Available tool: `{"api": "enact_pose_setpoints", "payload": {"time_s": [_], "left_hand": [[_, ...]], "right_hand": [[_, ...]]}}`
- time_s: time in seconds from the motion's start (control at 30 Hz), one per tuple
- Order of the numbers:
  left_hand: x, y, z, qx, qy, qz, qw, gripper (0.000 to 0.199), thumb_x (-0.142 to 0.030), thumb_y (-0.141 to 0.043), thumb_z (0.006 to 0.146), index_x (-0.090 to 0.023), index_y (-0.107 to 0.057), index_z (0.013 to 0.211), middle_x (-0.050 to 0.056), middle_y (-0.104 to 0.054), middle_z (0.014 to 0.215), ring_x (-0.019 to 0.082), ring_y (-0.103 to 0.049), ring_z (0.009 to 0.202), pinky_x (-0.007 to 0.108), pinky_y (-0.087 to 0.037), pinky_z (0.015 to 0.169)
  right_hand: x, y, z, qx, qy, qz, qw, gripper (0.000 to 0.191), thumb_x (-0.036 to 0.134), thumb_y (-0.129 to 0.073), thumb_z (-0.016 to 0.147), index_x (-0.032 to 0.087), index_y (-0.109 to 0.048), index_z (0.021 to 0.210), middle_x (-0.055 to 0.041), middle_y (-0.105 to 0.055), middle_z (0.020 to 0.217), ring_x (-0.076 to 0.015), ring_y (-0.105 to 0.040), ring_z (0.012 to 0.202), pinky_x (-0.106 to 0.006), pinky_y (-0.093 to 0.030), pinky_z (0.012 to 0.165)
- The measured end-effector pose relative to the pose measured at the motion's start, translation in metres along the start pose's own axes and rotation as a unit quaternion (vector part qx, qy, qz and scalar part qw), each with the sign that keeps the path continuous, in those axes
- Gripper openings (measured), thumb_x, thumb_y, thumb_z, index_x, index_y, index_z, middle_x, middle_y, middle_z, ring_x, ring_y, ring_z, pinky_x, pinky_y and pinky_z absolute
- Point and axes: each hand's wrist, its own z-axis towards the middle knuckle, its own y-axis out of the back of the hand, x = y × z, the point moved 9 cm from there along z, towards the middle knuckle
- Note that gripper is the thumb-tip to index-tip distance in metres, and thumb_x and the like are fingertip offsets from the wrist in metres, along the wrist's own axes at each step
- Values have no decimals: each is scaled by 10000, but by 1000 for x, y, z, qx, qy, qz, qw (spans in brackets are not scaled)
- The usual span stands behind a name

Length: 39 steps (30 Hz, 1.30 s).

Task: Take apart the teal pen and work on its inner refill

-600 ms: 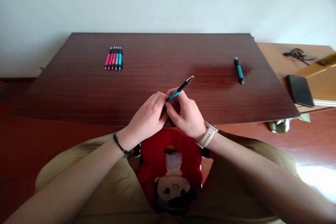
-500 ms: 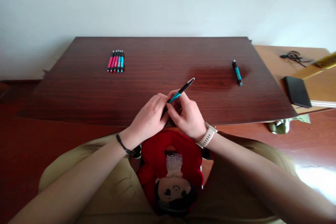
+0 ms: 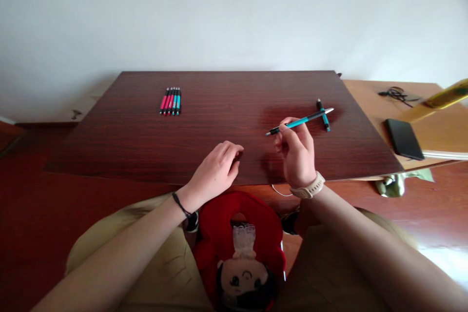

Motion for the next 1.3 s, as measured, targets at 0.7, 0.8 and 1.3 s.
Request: {"api": "enact_pose_setpoints", "payload": {"time_s": [0.7, 0.8, 1.3], "left_hand": [[0, -3, -2, 12, 1, 9, 1000, 283, -100, -543, 1068, -192, -566, 1335, 119, -679, 1268, 282, -653, 1198, 499, -597, 1075], [-1, -3, -2, 14, 2, 15, 1000, 279, -106, -539, 1074, -194, -570, 1337, 120, -678, 1272, 285, -650, 1207, 510, -592, 1084], [-4, -5, 0, 26, 0, 44, 999, 276, -112, -540, 1076, -192, -559, 1339, 116, -680, 1265, 284, -650, 1182, 488, -576, 1060]], "right_hand": [[-7, 57, 16, -119, -55, 131, 983, 377, 485, -949, 826, 218, -684, 843, 84, -504, 646, -64, -434, 562, -199, -372, 506], [-3, 62, 19, -133, -34, 138, 981, 337, 476, -906, 873, 217, -697, 819, 53, -585, 739, -68, -530, 641, -196, -446, 564], [3, 24, 22, 25, -181, 304, 935, 439, 414, -926, 835, 227, -544, 726, 64, -446, 683, -85, -407, 620, -236, -451, 608]]}}
